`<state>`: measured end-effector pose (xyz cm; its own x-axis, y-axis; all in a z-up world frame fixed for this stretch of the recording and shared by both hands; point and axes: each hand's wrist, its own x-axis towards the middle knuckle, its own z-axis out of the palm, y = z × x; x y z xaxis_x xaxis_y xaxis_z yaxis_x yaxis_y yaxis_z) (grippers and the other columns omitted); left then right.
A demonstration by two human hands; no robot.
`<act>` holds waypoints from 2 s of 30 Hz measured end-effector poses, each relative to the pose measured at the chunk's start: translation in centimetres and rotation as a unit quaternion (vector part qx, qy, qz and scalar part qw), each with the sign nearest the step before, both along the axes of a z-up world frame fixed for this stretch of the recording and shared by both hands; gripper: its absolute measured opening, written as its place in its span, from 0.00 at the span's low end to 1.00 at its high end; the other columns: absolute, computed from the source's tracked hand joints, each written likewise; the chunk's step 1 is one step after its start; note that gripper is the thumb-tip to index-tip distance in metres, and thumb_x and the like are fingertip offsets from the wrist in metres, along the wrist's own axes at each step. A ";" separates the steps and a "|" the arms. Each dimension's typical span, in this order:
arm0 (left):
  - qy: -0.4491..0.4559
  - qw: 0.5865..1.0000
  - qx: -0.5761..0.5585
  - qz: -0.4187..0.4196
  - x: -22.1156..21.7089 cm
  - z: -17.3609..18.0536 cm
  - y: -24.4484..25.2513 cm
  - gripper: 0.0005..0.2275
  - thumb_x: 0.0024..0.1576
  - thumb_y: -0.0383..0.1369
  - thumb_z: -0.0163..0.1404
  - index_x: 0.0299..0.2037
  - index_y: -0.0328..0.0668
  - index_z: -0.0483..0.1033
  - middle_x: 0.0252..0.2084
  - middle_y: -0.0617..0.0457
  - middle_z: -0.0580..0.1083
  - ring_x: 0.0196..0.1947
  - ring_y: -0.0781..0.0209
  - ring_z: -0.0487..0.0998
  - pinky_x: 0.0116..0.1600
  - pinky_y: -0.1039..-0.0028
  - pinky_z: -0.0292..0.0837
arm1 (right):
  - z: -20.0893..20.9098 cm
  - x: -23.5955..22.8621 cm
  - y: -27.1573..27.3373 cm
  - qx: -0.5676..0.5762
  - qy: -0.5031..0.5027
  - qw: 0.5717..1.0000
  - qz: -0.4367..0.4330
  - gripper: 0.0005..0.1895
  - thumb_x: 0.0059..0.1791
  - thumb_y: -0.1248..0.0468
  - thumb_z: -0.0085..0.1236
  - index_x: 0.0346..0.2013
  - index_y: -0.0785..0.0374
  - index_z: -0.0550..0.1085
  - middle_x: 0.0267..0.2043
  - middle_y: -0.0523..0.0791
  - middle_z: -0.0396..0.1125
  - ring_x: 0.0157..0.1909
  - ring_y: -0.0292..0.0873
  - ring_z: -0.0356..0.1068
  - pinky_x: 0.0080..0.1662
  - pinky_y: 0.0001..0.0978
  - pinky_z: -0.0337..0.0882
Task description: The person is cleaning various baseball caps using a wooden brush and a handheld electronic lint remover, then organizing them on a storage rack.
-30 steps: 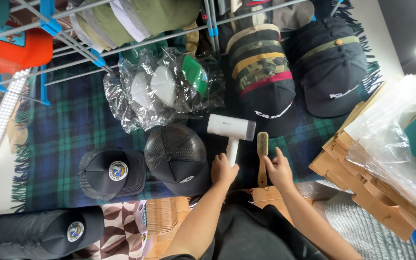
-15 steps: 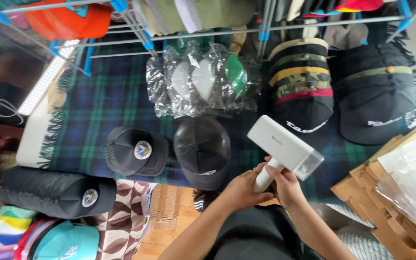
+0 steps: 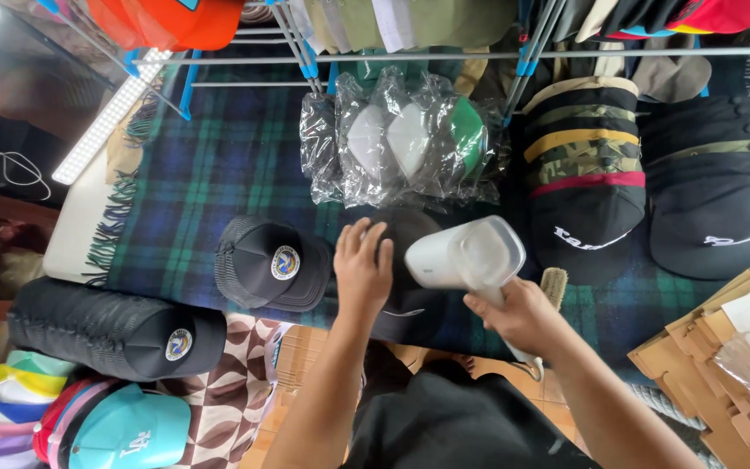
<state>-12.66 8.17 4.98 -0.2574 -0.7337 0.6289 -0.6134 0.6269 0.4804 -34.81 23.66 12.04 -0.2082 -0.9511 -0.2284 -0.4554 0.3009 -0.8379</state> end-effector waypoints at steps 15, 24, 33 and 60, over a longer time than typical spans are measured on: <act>-0.050 0.997 0.020 -0.047 0.4 1.8 0.2 0.16 0.64 0.32 0.42 0.58 0.35 0.73 0.57 0.37 0.72 0.65 0.43 0.70 0.70 0.54 0.61 | 3.0 1.5 -3.1 0.144 0.073 0.986 -0.041 0.18 0.44 0.50 0.65 0.33 0.64 0.80 0.15 0.49 0.72 0.26 0.46 0.79 0.36 0.42 0.77; -0.100 0.989 0.087 -0.058 0.9 -0.4 0.0 0.20 0.62 0.35 0.43 0.65 0.43 0.69 0.66 0.38 0.65 0.66 0.32 0.64 0.59 0.49 0.68 | 4.8 2.4 -5.0 0.165 0.088 0.979 -0.083 0.21 0.46 0.48 0.61 0.31 0.65 0.79 0.14 0.47 0.72 0.26 0.46 0.77 0.38 0.41 0.77; -0.077 0.993 0.047 -0.077 1.0 0.2 -0.3 0.19 0.62 0.33 0.44 0.62 0.35 0.71 0.62 0.33 0.68 0.66 0.37 0.67 0.71 0.52 0.58 | 0.7 -0.3 -1.3 0.079 -0.110 0.982 -0.134 0.19 0.49 0.58 0.57 0.17 0.65 0.76 0.09 0.48 0.69 0.16 0.44 0.72 0.28 0.36 0.74; -0.033 0.994 0.087 -0.064 0.2 -0.8 0.2 0.18 0.64 0.32 0.42 0.63 0.40 0.74 0.65 0.38 0.69 0.67 0.44 0.68 0.72 0.55 0.57 | -14.2 -2.9 3.0 0.038 -0.506 0.829 -0.236 0.14 0.55 0.59 0.51 0.40 0.71 0.71 0.19 0.51 0.59 0.14 0.46 0.60 0.21 0.41 0.65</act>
<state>-12.49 8.41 4.17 -0.3918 -0.7887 0.4738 -0.5673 0.6125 0.5505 -37.67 26.65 -2.19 -0.2181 -0.7936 -0.5680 0.6519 0.3146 -0.6899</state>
